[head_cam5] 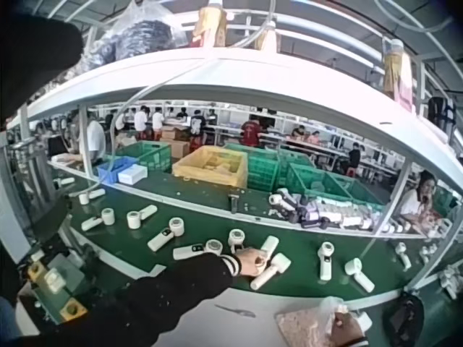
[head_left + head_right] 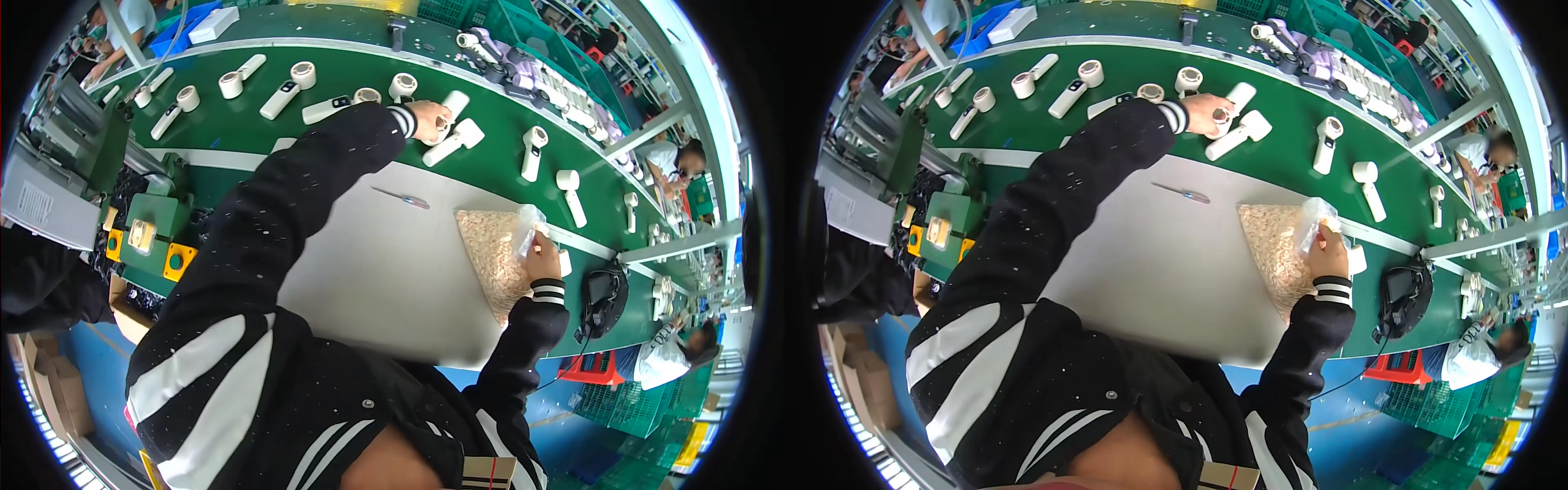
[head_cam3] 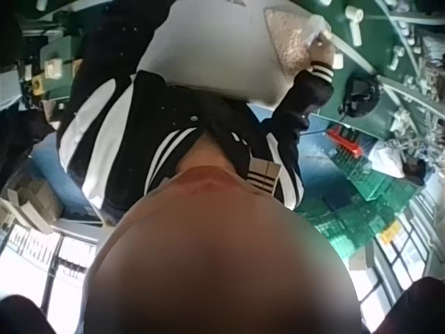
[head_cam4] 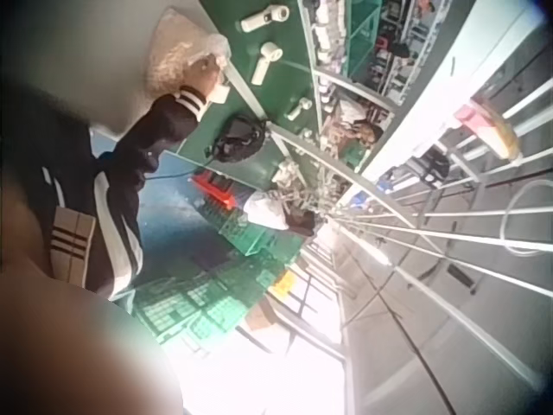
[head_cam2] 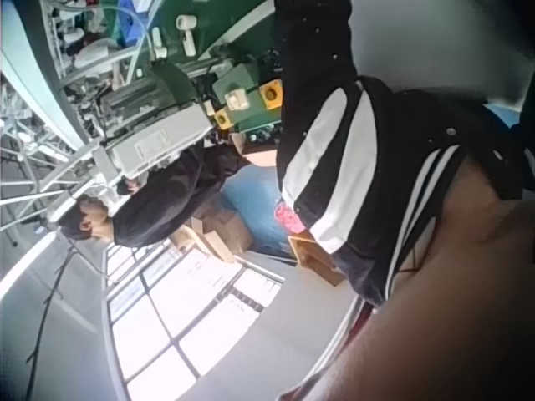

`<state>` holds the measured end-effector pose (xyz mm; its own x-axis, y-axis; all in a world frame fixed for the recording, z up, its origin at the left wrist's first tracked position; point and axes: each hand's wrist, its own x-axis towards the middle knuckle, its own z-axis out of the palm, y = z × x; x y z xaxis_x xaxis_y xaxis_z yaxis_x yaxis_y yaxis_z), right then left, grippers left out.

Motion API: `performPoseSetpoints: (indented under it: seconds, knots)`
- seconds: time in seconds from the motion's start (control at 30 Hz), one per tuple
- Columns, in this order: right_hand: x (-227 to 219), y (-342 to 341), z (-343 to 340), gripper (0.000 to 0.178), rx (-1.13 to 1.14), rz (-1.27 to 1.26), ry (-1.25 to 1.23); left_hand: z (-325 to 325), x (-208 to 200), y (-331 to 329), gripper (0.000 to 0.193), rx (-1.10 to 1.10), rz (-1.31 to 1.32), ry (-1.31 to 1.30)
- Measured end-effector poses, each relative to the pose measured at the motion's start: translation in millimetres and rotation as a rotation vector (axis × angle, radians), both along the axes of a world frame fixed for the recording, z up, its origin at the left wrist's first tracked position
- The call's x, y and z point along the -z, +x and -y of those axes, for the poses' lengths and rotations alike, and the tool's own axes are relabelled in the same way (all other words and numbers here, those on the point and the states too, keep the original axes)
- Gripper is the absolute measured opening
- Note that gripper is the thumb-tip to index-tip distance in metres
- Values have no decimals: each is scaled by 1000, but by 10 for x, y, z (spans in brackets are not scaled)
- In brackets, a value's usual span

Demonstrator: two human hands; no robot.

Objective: Assembling components of a small handheld electronic device at a factory workstation.

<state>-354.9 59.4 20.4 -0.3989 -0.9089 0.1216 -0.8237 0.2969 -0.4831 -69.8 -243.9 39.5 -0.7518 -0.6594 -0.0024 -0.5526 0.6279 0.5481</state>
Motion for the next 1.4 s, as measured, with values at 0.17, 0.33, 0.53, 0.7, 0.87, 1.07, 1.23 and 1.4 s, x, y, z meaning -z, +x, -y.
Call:
performPoseSetpoints:
  seconds: [0.17, 0.33, 0.53, 0.7, 0.87, 1.07, 1.23, 1.4]
  knots:
    - [59, 38, 15, 31, 25, -42, -106, -749, -364, 895, 28, -80, -287, -93]
    - [12, 57, 59, 31, 22, -40, -115, -1228, -340, 1692, 26, 129, -285, -158]
    - [-32, 14, 114, 28, 5, -57, -169, -1659, -119, 2082, 26, 278, -106, -154]
    - [-81, 102, 68, 21, 27, -30, -256, -1726, -262, 2396, 31, 177, -115, -123]
    - [-252, 250, 10, 12, 40, 67, -403, -1634, -346, 2924, 42, -86, -121, -118]
    - [-458, 765, 80, 4, -118, 388, -680, -1603, 40, 3438, 41, -515, 502, -102]
    - [-619, 1781, 238, 14, -333, 678, -713, -1637, 158, 3448, 36, -572, 354, -44]
    - [-23, 2622, 394, 20, -749, 746, -223, -1670, 44, 3156, 14, -540, -52, 8]
